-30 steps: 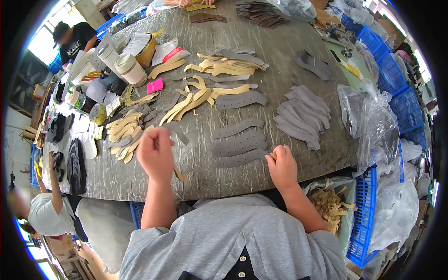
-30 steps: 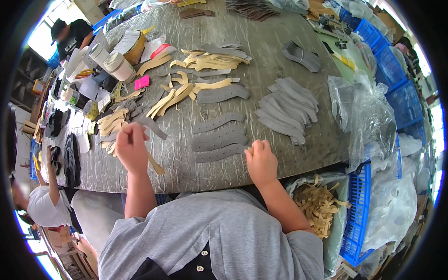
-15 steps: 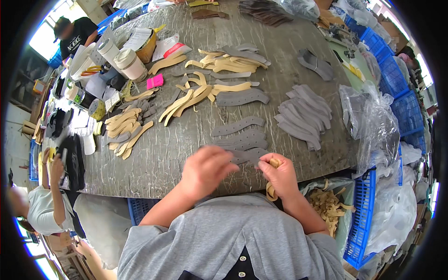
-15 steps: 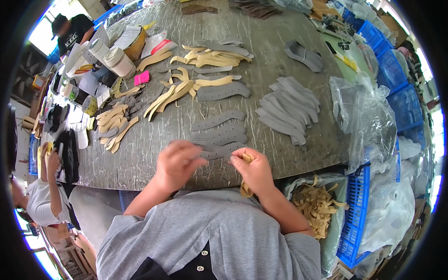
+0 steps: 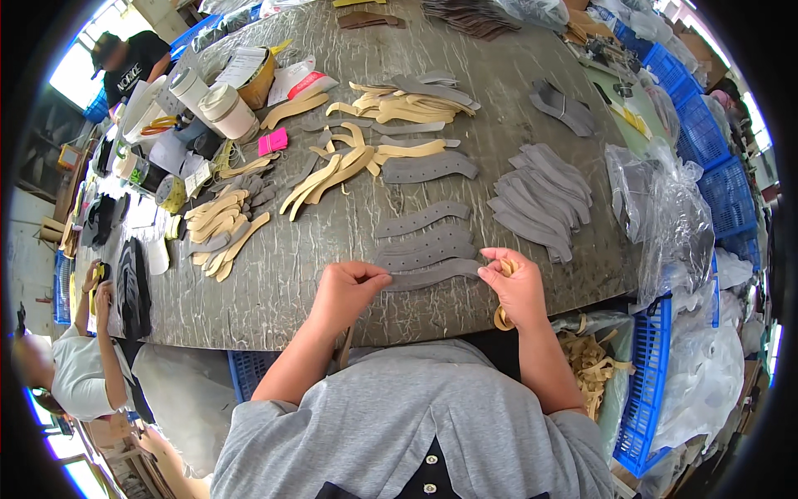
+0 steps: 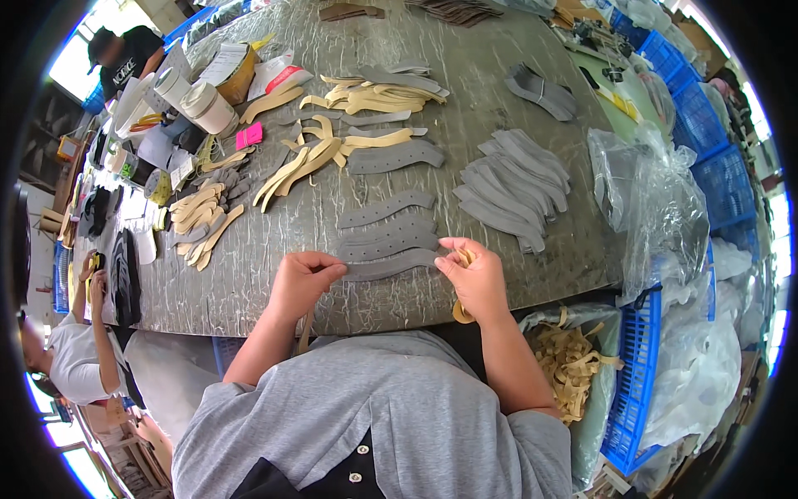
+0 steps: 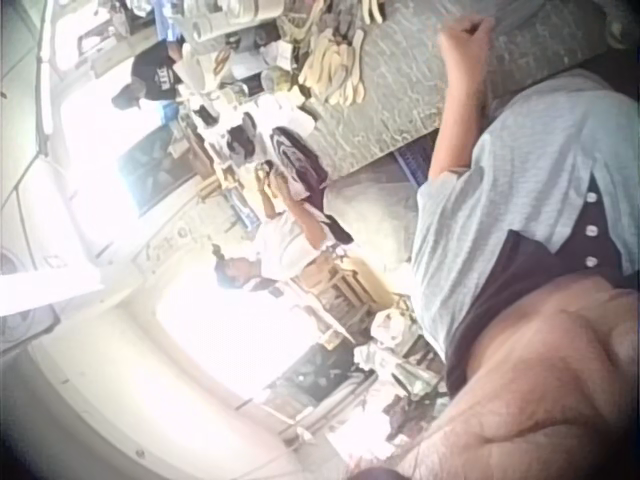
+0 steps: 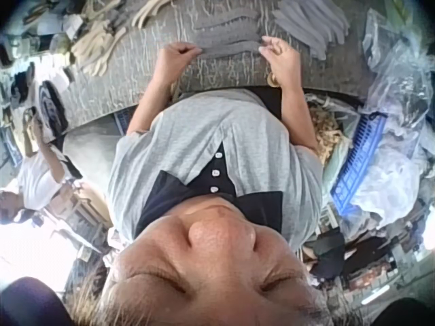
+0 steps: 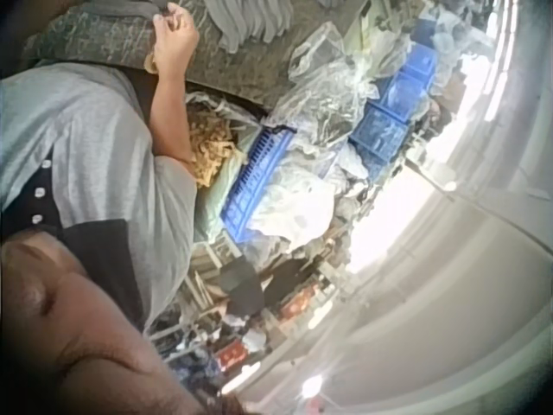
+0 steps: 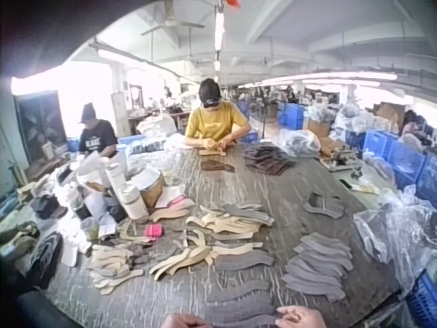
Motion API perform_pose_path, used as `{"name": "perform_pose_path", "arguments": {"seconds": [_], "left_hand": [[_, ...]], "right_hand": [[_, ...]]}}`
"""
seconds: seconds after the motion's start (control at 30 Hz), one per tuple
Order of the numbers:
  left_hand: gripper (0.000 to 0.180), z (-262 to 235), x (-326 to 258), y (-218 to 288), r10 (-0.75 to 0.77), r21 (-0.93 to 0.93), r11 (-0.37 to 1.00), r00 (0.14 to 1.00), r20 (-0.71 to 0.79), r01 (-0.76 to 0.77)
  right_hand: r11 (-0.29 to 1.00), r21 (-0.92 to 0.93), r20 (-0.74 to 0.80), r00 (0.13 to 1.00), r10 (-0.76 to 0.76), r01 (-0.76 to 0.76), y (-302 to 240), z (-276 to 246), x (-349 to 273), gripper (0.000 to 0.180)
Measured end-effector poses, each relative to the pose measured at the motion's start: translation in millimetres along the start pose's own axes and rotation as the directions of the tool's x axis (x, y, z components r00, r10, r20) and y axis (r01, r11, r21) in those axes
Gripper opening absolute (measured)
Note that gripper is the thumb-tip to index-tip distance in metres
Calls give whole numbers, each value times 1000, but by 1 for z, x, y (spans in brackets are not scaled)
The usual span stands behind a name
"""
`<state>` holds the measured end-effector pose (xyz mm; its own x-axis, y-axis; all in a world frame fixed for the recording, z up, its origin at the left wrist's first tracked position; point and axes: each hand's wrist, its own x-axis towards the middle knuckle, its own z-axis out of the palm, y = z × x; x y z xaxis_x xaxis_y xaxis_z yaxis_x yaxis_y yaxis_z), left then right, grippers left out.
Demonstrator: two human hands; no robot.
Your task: The person sits at a workbench in a factory setting and repeatedly picks up small, curved grey shoe components. They use a small yellow tool to press or adjust the edges of each piece before placing it into a neat stack on the table. The process is repetitive, focusing on one component at a time.
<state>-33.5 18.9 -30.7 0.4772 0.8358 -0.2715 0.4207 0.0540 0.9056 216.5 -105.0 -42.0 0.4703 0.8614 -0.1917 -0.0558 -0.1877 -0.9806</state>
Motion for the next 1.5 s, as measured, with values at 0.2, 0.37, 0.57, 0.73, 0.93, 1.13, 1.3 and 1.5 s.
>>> {"name": "perform_pose_path", "arguments": {"seconds": [0.2,0.37,0.57,0.73,0.93,1.13,1.3,1.5], "left_hand": [[13,9,7,-9,13,186,982,1000,-11,-10],[13,10,9,-16,21,261,965,1000,12,-23],[14,12,11,-20,15,253,967,1000,6,-16],[14,12,12,-20,-2,259,966,1000,13,-2],[15,14,11,-19,31,277,960,1000,7,-31],[14,17,9,-6,31,341,940,1000,-3,-28],[13,16,9,-8,65,356,933,998,-2,-60],[13,19,9,-11,96,384,919,995,3,-90]], "right_hand": [[971,-232,-25,998,-54,47,21,2,15,21],[959,-278,-19,998,-64,56,22,5,15,20],[942,-327,-21,996,-90,78,23,5,15,19],[906,-403,-11,990,-144,127,29,5,16,19],[711,-625,88,933,-349,324,36,8,16,16],[317,-801,322,812,-486,508,34,23,-3,27],[257,-861,314,857,-409,438,24,18,-9,29],[370,-871,146,889,-434,324,29,-1,-16,30]]}}
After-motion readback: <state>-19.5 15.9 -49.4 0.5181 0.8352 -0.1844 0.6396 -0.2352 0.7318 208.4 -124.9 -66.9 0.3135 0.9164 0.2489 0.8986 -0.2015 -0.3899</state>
